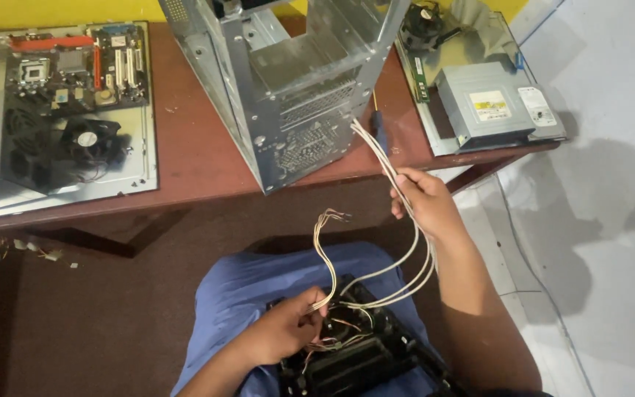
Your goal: The person uses a screwdriver to fasten screws into the back of a computer case. They then place a fan onto a motherboard and insert a front panel with wires into the case.
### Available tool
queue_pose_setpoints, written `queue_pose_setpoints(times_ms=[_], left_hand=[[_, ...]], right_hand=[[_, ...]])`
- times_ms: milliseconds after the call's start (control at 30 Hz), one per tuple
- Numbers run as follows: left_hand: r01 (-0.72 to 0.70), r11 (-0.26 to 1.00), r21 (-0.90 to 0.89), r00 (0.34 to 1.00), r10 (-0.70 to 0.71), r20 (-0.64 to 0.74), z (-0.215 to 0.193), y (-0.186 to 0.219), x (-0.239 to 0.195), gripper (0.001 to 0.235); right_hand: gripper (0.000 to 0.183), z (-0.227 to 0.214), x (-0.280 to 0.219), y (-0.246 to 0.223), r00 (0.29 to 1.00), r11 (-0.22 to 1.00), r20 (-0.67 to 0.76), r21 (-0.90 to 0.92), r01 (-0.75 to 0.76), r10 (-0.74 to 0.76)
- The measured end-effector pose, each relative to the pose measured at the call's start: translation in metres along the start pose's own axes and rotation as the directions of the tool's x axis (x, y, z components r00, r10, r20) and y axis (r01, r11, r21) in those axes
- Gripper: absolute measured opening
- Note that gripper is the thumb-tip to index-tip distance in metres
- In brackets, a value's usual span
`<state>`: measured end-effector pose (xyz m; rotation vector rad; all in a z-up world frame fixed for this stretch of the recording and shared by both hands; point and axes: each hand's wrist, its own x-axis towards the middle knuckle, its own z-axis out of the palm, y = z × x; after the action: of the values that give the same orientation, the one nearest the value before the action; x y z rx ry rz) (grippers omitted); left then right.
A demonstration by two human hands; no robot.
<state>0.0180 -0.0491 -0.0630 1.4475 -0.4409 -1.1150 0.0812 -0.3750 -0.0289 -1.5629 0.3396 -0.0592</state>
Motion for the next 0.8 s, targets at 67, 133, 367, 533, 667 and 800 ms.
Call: queue_pose_setpoints(times_ms=[67,133,367,533,667,800], left_hand=[[0.01,0.999,0.036,1.0,-0.009,-0.017,0.001,0.001,0.0,0.021],[0.038,0.999,0.039,0.999,-0.038,-0.008,0.0,0.001,0.001,0.023],[0.009,0.998,0.056,1.0,-0.008,-0.012,0.0,0.003,-0.003,0.025],[0.036,0.998,0.042,0.999,-0.035,-0.017,-0.002,0.003,-0.005,0.025],[0.047,0.999,-0.02,0.999,-0.047,-0.007,-0.002,-0.004,-0.002,0.023],[0.029,0.996,0.084,0.999,-0.027,-0.031,-0.002,-0.003,-0.005,0.026]], right_hand=[[0.03,0.01,-0.008,-0.02,0.996,0.998,-0.074,-0.054,0.037,-0.041],[0.025,0.02,-0.004,-0.029,0.993,0.996,-0.106,-0.078,0.033,-0.042],[0.02,0.031,0.015,-0.037,0.983,0.973,-0.178,0.233,-0.009,0.052],[0.031,0.039,0.001,-0.031,0.998,0.771,-0.044,0.636,-0.008,0.046],[0.042,0.071,-0.033,-0.053,0.998,0.634,-0.061,0.772,0.033,0.023],[0.04,0.089,-0.046,-0.051,0.996,0.61,-0.084,0.787,0.087,-0.033]])
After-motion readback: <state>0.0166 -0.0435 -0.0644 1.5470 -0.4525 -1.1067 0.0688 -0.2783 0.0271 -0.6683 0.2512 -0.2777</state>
